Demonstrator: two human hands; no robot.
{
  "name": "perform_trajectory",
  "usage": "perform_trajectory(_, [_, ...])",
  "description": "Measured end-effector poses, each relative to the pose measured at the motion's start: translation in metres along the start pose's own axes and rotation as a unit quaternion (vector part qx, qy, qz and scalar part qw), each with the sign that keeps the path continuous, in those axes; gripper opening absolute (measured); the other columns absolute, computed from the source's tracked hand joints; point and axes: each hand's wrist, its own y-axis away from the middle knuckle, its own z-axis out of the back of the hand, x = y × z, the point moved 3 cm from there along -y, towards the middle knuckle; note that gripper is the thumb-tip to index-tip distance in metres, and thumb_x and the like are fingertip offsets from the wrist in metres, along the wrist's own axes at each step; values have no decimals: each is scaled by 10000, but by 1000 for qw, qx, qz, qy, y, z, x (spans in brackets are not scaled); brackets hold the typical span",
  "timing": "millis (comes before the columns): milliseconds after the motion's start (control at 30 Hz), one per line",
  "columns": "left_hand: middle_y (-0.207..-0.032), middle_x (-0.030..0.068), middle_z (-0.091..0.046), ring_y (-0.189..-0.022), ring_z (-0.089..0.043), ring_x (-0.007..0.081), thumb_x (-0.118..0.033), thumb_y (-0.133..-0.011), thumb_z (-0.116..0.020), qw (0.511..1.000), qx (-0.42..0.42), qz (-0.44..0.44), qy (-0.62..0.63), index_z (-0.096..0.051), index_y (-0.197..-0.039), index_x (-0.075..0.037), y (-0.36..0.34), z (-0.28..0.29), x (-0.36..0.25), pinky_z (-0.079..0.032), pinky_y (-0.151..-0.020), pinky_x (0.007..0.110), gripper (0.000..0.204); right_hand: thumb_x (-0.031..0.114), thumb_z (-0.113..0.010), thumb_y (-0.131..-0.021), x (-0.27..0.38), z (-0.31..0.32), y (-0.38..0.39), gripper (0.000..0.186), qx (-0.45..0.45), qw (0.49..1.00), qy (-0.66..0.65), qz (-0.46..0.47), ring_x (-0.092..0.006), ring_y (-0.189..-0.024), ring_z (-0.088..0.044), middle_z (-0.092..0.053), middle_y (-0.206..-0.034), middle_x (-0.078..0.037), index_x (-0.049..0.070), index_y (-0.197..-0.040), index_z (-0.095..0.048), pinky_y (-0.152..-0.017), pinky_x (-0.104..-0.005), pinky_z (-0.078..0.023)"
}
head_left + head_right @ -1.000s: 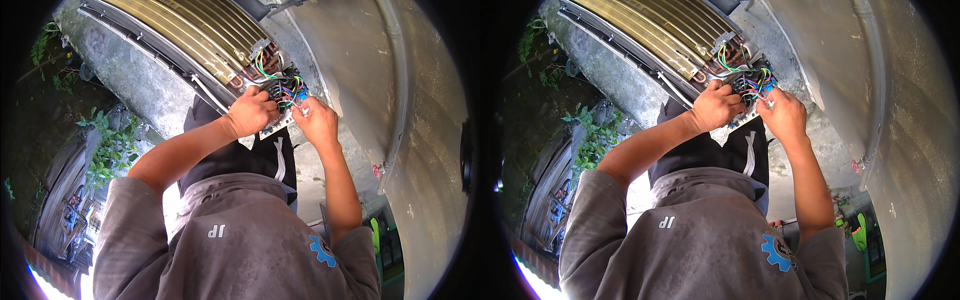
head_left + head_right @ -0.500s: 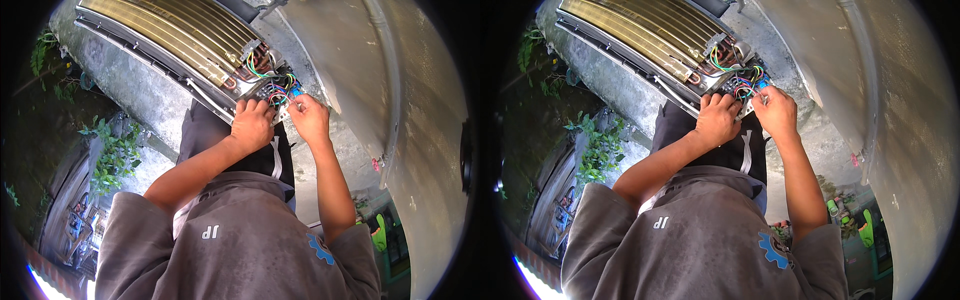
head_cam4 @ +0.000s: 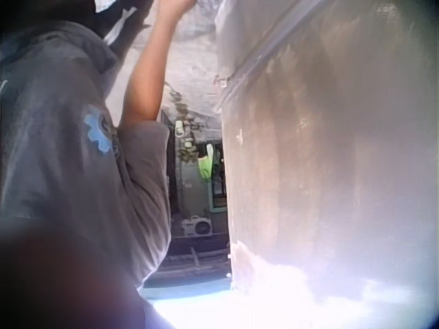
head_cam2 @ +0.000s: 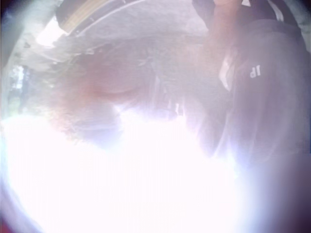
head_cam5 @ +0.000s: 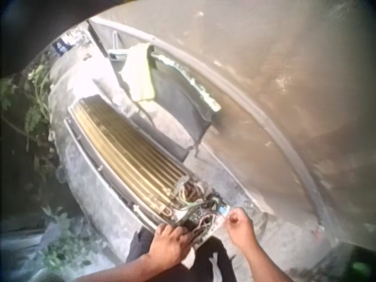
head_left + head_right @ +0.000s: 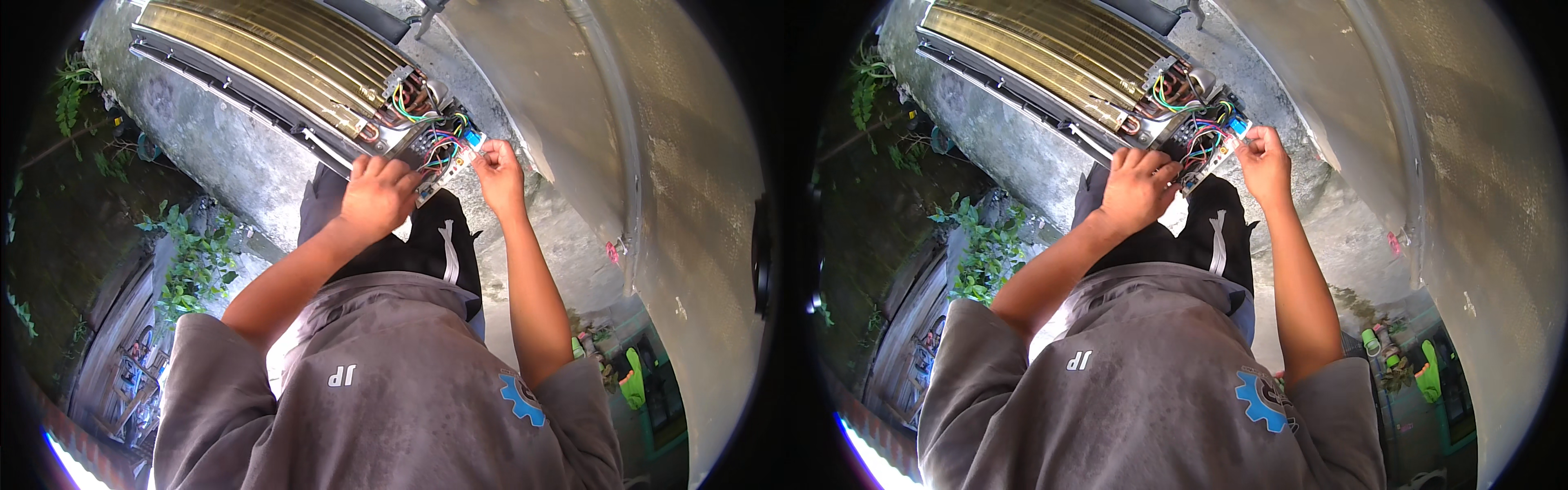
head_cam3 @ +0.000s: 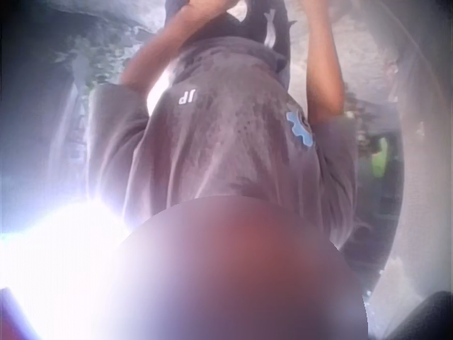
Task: The person disassembles and reassembles an indoor air conditioner unit on a table. They remove the front panel, detach and reconnect electrical connectors, and reattach the front panel using a screwdriver.
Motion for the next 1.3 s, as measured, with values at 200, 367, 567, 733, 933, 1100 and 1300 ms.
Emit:
perform_trajectory(200, [-996, 0, -720, -958, -673, 243, -260, -890, -803, 999, -39, -6, -30, -791, -1142, -198, -24, 10, 20, -466, -905, 422, 260, 287, -869, -956, -5, -11, -9, 512, -2, 998, 25, -51, -155, -778, -636, -690, -885, -52, 52, -1319, -595, -743, -353, -534])
perform_trajectory(367, [-854, -13, -729, -821, -701, 219, -302, -929, -753, 996, -26, -46, -69, -808, -967, -234, -51, -24, -3, -453, -821, 433, 95, 264, -862, -949, 5, -10, -6, 477, -34, 999, 20, -33, -213, -733, -680, -706, -808, -63, 101, -1329, -624, -726, -379, -558])
perform_trajectory(567, [-829, -30, -735, -830, -699, 206, -293, -910, -730, 996, -26, -12, -85, -765, -824, -233, -48, -66, -18, -453, -850, 459, 110, 155, -806, -986, 13, -19, 8, 231, 87, 987, -126, 43, -122, -679, -582, -632, -725, -3, 123, -1206, -741, -664, -324, -505])
perform_trajectory(733, [-842, -25, -720, -824, -689, 217, -282, -911, -743, 995, -84, -20, -53, -787, -890, -222, -45, -67, -15, -461, -834, 451, 77, 172, -846, -908, 14, -15, 6, 265, -23, 984, 71, 159, -329, -940, -719, -700, -1041, -94, 183, -1157, -758, -805, -449, -572])
perform_trajectory(933, [-904, -18, -707, -896, -682, 243, -249, -857, -807, 995, -88, -36, -43, -799, -1023, -224, -34, -20, 14, -472, -854, 435, 168, 288, -875, -888, 28, -33, -5, 295, -112, 980, 145, 76, -329, -916, -755, -753, -963, -115, 112, -1056, -708, -801, -451, -581])
perform_trajectory(1100, [-967, -33, -704, -982, -655, 250, -319, -848, -809, 989, 36, -78, -123, -814, -1030, -232, -13, -7, 18, -468, -904, 462, 201, 373, -842, -903, 45, -37, -1, 381, -66, 975, 203, -60, -400, -1011, -785, -819, -1022, -166, 88, -1121, -716, -906, -505, -606])
perform_trajectory(1300, [-1022, -62, -701, -1042, -598, 233, -409, -838, -843, 987, 23, -120, -108, -806, -1140, -239, 8, -10, 13, -433, -1006, 483, 348, 282, -777, -991, 48, -28, 12, 394, 13, 994, 106, 4, -279, -998, -806, -825, -1108, -170, 49, -1307, -749, -913, -387, -603])
